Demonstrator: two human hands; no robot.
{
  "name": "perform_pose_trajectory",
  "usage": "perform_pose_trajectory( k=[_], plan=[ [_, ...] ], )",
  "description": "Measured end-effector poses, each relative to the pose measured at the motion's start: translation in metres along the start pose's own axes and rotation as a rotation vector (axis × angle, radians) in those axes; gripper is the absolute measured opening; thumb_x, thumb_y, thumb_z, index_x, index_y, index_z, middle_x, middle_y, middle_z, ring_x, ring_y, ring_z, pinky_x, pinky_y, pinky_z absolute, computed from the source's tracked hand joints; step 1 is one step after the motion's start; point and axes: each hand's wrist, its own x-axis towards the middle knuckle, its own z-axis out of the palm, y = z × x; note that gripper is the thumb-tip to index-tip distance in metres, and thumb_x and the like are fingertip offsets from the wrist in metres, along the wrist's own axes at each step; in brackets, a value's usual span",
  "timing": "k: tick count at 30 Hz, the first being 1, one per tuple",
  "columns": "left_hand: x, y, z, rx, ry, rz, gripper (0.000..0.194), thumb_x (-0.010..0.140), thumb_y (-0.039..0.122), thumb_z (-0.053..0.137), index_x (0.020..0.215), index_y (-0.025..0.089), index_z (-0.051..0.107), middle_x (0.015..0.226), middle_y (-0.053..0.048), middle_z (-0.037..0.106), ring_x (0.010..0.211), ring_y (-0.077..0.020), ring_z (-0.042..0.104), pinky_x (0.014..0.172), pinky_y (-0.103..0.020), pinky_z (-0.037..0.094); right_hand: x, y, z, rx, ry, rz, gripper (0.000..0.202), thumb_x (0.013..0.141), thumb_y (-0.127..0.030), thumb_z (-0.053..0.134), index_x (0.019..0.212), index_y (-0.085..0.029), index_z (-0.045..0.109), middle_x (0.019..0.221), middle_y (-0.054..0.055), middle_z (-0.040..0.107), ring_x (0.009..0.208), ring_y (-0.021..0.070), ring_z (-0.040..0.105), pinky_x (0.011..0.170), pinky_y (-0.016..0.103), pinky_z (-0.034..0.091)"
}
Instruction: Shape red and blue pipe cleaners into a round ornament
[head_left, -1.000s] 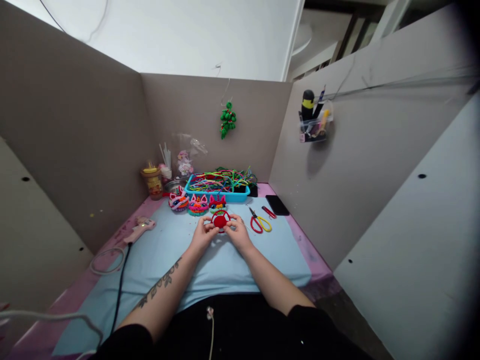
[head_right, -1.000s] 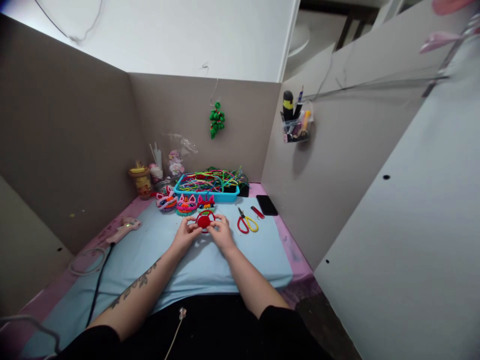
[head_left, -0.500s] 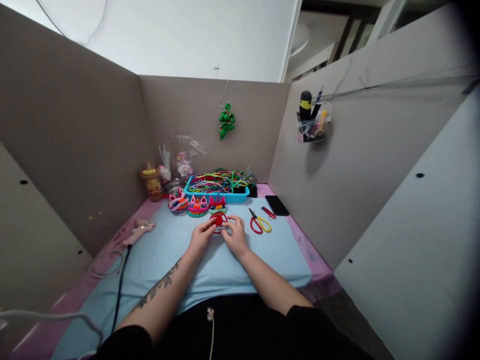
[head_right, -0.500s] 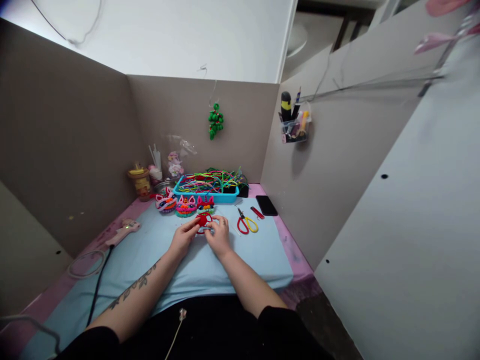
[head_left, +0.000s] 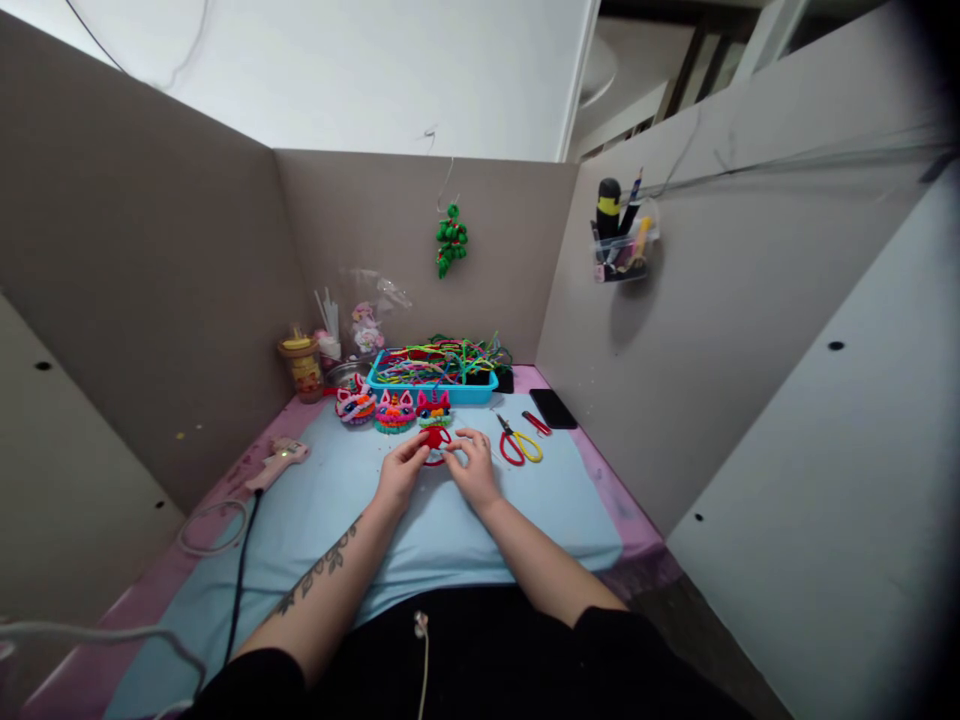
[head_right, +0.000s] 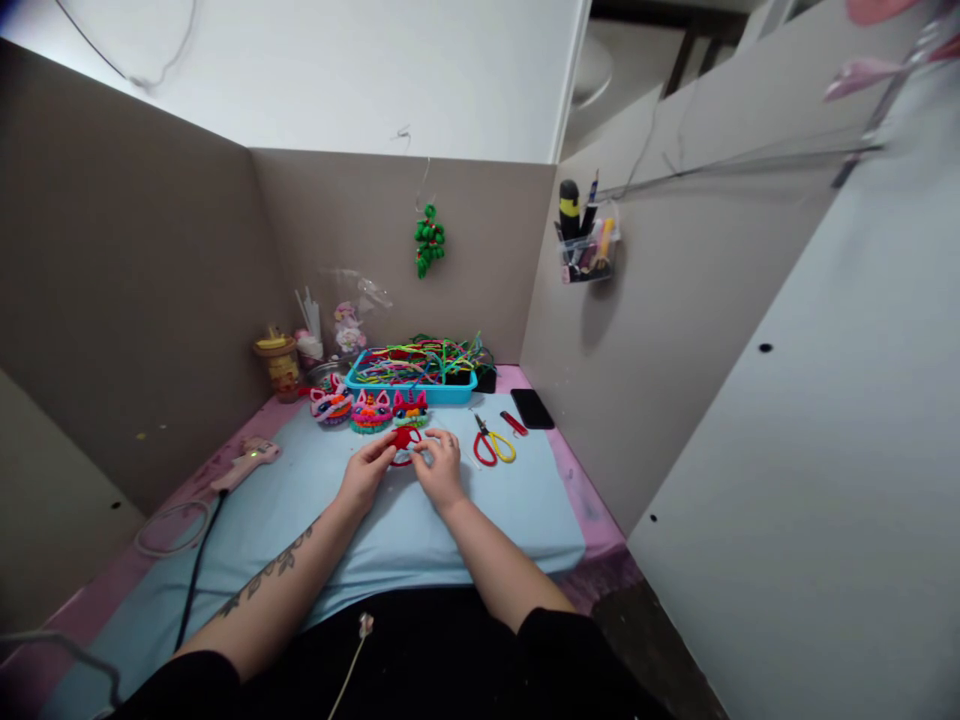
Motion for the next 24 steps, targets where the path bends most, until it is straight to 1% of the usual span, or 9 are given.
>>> perform_pose_trajectory(
  k=[3, 7, 9, 12, 17, 19, 21, 23, 24],
  plan=[
    [-0.001, 0.004, 0.000, 0.001, -0.004, -0.022, 0.054, 0.057, 0.032, 0.079, 0.106, 0.013, 0.068, 0.099, -0.012, 0.071, 0.090, -0.0239, 0.064, 0.085, -0.036, 0.045, 0.000, 0.002, -0.001, 0.008, -0.009, 0.021, 0.007, 0.076, -0.019, 0.060, 0.072, -0.022, 0.065, 0.098, 0.007, 0.058, 0.100, 0.0220, 0.050, 0.092, 0.039, 0.039],
    [-0.004, 0.008, 0.002, 0.003, -0.031, -0.032, 0.057, 0.053, 0.025, 0.081, 0.108, 0.013, 0.068, 0.101, -0.012, 0.071, 0.094, -0.0258, 0.063, 0.085, -0.035, 0.046, 0.000, 0.003, -0.001, -0.004, -0.037, 0.007, 0.007, 0.077, -0.018, 0.060, 0.075, -0.022, 0.065, 0.100, 0.007, 0.058, 0.102, 0.0222, 0.049, 0.093, 0.039, 0.038],
    [-0.004, 0.007, 0.001, 0.024, -0.048, -0.017, 0.056, 0.053, 0.023, 0.080, 0.107, 0.014, 0.068, 0.104, -0.012, 0.070, 0.096, -0.0258, 0.063, 0.085, -0.035, 0.046, 0.000, 0.002, -0.001, -0.018, -0.050, -0.005, 0.007, 0.078, -0.018, 0.059, 0.075, -0.021, 0.065, 0.101, 0.007, 0.058, 0.103, 0.0224, 0.048, 0.094, 0.039, 0.038],
    [-0.003, 0.003, -0.001, 0.103, -0.066, 0.013, 0.052, 0.056, 0.023, 0.078, 0.106, 0.013, 0.069, 0.103, -0.012, 0.070, 0.093, -0.0251, 0.063, 0.082, -0.033, 0.048, 0.000, 0.002, -0.001, -0.051, -0.056, 0.005, 0.010, 0.080, -0.017, 0.056, 0.077, -0.020, 0.065, 0.101, 0.009, 0.057, 0.103, 0.0228, 0.047, 0.094, 0.040, 0.038],
    [-0.001, -0.001, -0.003, 0.215, -0.046, 0.069, 0.048, 0.058, 0.025, 0.076, 0.104, 0.012, 0.070, 0.101, -0.012, 0.071, 0.089, -0.0236, 0.064, 0.080, -0.032, 0.048, -0.001, 0.004, 0.000, -0.070, -0.061, 0.025, 0.009, 0.080, -0.020, 0.057, 0.078, -0.021, 0.066, 0.102, 0.009, 0.055, 0.104, 0.0235, 0.047, 0.094, 0.040, 0.037],
    [-0.001, 0.000, -0.002, 0.217, -0.021, 0.080, 0.045, 0.060, 0.026, 0.076, 0.102, 0.012, 0.070, 0.099, -0.011, 0.071, 0.088, -0.0222, 0.064, 0.079, -0.031, 0.048, 0.000, 0.006, -0.002, -0.041, -0.044, 0.032, 0.010, 0.080, -0.021, 0.056, 0.080, -0.020, 0.066, 0.103, 0.009, 0.055, 0.105, 0.0232, 0.047, 0.095, 0.040, 0.037],
    [-0.001, 0.003, -0.003, 0.184, 0.030, 0.077, 0.043, 0.060, 0.027, 0.076, 0.101, 0.013, 0.070, 0.095, -0.009, 0.072, 0.081, -0.0189, 0.063, 0.074, -0.028, 0.048, 0.001, 0.009, -0.005, 0.000, 0.009, 0.058, 0.013, 0.081, -0.020, 0.053, 0.086, -0.019, 0.065, 0.102, 0.009, 0.055, 0.104, 0.0225, 0.048, 0.094, 0.039, 0.038],
    [0.000, 0.006, -0.006, 0.104, 0.107, 0.052, 0.045, 0.060, 0.026, 0.077, 0.102, 0.012, 0.069, 0.086, -0.007, 0.071, 0.067, -0.0134, 0.061, 0.061, -0.023, 0.046, 0.003, 0.012, -0.009, 0.033, 0.087, 0.092, 0.018, 0.081, -0.018, 0.049, 0.092, -0.018, 0.062, 0.100, 0.009, 0.054, 0.101, 0.0215, 0.050, 0.092, 0.038, 0.040],
    [0.001, 0.007, -0.008, 0.045, 0.145, 0.028, 0.047, 0.059, 0.026, 0.078, 0.103, 0.013, 0.068, 0.080, -0.005, 0.070, 0.059, -0.0102, 0.057, 0.053, -0.020, 0.042, 0.003, 0.013, -0.010, 0.042, 0.119, 0.102, 0.019, 0.081, -0.017, 0.048, 0.093, -0.018, 0.062, 0.098, 0.009, 0.055, 0.099, 0.0211, 0.051, 0.090, 0.038, 0.041]
  ],
)
